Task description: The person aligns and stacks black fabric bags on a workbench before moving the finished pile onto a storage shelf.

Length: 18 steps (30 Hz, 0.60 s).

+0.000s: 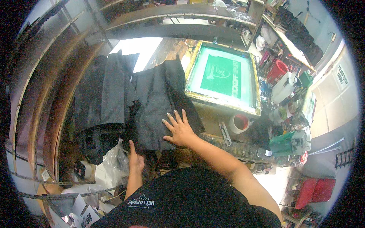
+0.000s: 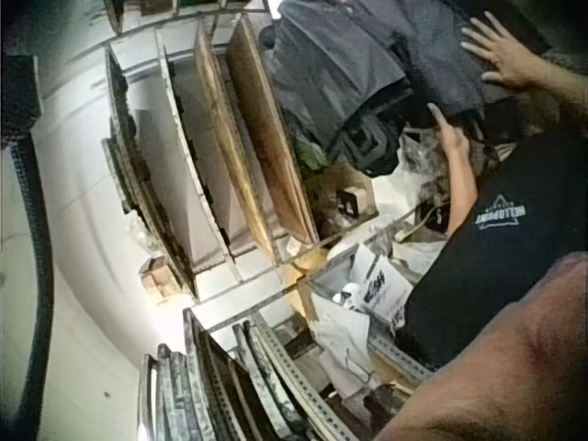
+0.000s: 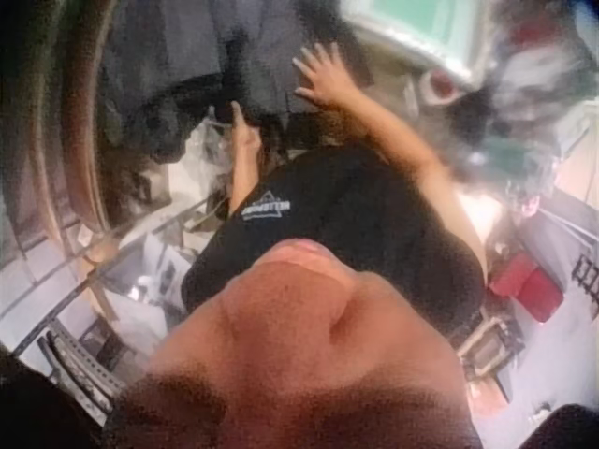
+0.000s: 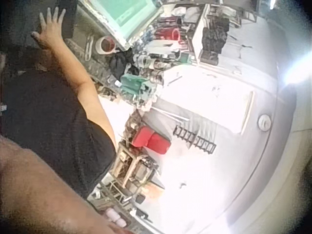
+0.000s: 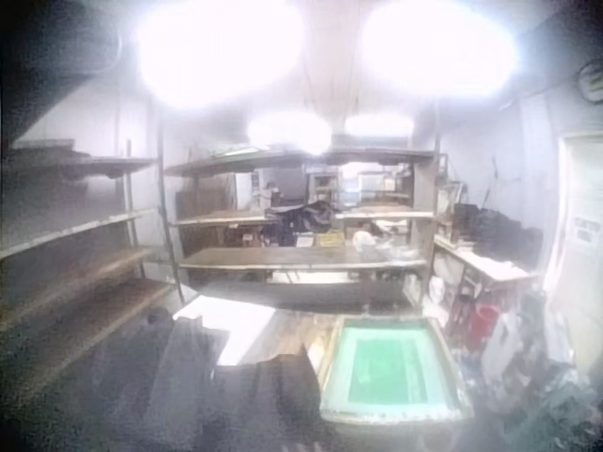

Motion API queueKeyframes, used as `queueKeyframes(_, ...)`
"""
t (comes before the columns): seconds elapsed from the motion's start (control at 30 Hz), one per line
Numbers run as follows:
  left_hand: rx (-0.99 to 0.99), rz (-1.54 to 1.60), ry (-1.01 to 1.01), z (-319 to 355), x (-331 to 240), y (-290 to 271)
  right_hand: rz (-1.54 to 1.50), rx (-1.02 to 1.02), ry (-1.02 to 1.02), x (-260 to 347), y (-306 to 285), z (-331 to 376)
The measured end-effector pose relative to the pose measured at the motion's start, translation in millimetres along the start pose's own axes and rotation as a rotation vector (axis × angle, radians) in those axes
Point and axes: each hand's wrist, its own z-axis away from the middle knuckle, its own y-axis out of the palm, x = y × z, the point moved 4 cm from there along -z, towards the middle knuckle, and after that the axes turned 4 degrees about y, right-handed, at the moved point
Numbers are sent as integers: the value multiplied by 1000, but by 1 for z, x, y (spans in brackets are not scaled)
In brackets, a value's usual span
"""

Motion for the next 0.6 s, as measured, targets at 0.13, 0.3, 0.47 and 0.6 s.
queueKeyframes(0.13, -188, -604, 587, 20, -30, 25, 40, 42, 43, 2, 9, 13)
queueKeyframes(0.3, 47, -1249, 740, 58, -73, 67, 4, 36, 117, 15, 12, 27)
queueKeyframes(0.47, -6, -1570, 985, 76, -105, 100, -42, 44, 172, 19, 14, 29)
queueKeyframes(0.6, 184, -1499, 1005, 101, -115, 112, -63, 80, 186, 25, 12, 35)
